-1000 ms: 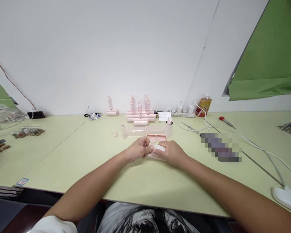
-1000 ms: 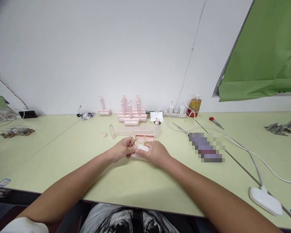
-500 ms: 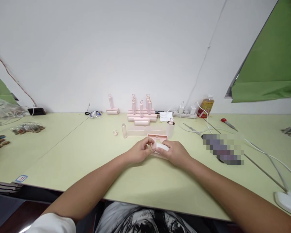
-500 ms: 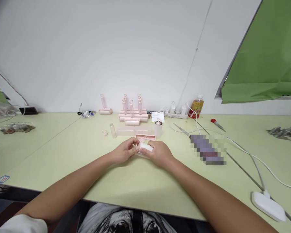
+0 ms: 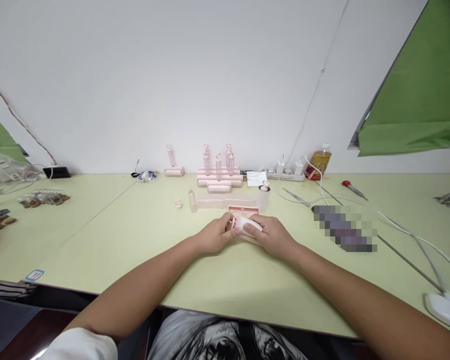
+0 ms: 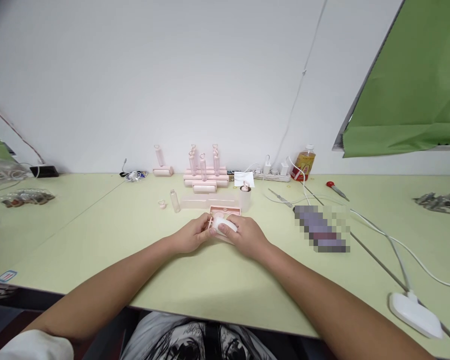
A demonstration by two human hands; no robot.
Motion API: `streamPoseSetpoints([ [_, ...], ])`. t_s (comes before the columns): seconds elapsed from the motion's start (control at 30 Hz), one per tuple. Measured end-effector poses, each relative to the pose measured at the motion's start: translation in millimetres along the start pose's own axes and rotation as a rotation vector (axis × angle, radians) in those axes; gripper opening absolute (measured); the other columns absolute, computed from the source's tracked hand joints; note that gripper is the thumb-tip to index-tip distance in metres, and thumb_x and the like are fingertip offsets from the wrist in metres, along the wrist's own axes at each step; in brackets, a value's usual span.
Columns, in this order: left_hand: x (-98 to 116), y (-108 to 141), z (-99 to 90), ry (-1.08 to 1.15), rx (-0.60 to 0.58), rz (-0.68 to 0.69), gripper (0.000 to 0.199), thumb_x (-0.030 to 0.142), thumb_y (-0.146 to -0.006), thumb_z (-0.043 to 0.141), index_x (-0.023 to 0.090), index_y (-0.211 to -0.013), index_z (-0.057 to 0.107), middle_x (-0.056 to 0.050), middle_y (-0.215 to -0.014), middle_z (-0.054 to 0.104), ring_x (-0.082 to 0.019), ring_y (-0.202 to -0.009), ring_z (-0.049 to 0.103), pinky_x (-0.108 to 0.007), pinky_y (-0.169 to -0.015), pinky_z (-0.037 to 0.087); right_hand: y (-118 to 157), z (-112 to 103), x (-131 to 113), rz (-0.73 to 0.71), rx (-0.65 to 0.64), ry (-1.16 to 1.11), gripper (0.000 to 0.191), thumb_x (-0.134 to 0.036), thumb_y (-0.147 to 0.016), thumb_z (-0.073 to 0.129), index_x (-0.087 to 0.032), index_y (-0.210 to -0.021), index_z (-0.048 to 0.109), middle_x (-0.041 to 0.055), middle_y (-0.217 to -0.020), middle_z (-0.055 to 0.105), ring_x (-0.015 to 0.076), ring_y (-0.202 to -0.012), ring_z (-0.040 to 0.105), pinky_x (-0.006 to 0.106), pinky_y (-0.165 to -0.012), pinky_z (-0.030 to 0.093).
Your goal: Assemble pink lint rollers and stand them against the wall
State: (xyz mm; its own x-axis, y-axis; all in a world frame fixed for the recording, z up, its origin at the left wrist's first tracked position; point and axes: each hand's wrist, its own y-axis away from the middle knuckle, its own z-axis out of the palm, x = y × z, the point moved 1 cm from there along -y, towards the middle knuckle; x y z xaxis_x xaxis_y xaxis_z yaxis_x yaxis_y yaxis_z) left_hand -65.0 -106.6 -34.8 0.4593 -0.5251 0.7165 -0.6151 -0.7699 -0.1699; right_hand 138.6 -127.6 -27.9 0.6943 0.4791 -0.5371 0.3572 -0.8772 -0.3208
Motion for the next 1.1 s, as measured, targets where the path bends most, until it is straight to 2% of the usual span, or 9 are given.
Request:
streamPoseSetpoints([
  [0.3, -4.5, -0.7, 1.6, -0.02, -0.023, -0.003, 0.044, 0.061, -0.089, 0.042, 0.019, -0.103, 0.048, 0.0, -0.079, 0.054, -0.015, -0.07, 0.047, -0.027, -0.065, 0.038, -1.4, -1.5, -0.4, 0.019, -0.014, 0.009, 0.05, -0.058, -0.092, 0.038, -0.019, -0.071, 0.06, 0.0018, -0.066, 0.061, 0.0166, -0.061, 0.052, 0.027, -0.057, 0.032],
  [0.53, -5.8, -0.2, 3.5, -0.038, -0.013, 0.008, 0.041, 0.056, -0.09, 0.043, 0.019, -0.105, 0.048, -0.002, -0.084, 0.058, -0.016, -0.073, 0.05, -0.028, -0.068, 0.04, -1.7, -1.8, 1.5, 0.038, -0.015, -0.005, 0.05, -0.059, -0.09, 0.04, -0.019, -0.076, 0.067, 0.0033, -0.068, 0.065, 0.0181, -0.063, 0.055, 0.027, -0.059, 0.034],
  [0.73, -5.4, -0.1, 4.1, -0.043, -0.008, 0.009, 0.041, 0.054, -0.091, 0.044, 0.019, -0.109, 0.049, -0.002, -0.084, 0.058, -0.016, -0.072, 0.05, -0.029, -0.067, 0.04, -1.8, -1.9, 1.8, 0.066, -0.029, 0.007, 0.05, -0.06, -0.089, 0.041, -0.019, -0.072, 0.065, 0.0026, -0.065, 0.064, 0.0176, -0.062, 0.054, 0.027, -0.058, 0.034],
  [1.1, -6.2, -0.7, 5.8, -0.06, -0.004, -0.011, 0.037, 0.051, -0.09, 0.046, 0.02, -0.109, 0.049, 0.0, -0.081, 0.057, -0.016, -0.071, 0.051, -0.028, -0.066, 0.04, -1.7, -3.7, -0.1, 0.099, -0.037, 0.015, 0.05, -0.059, -0.088, 0.041, -0.02, -0.074, 0.069, 0.0034, -0.068, 0.067, 0.0185, -0.063, 0.056, 0.027, -0.058, 0.035],
])
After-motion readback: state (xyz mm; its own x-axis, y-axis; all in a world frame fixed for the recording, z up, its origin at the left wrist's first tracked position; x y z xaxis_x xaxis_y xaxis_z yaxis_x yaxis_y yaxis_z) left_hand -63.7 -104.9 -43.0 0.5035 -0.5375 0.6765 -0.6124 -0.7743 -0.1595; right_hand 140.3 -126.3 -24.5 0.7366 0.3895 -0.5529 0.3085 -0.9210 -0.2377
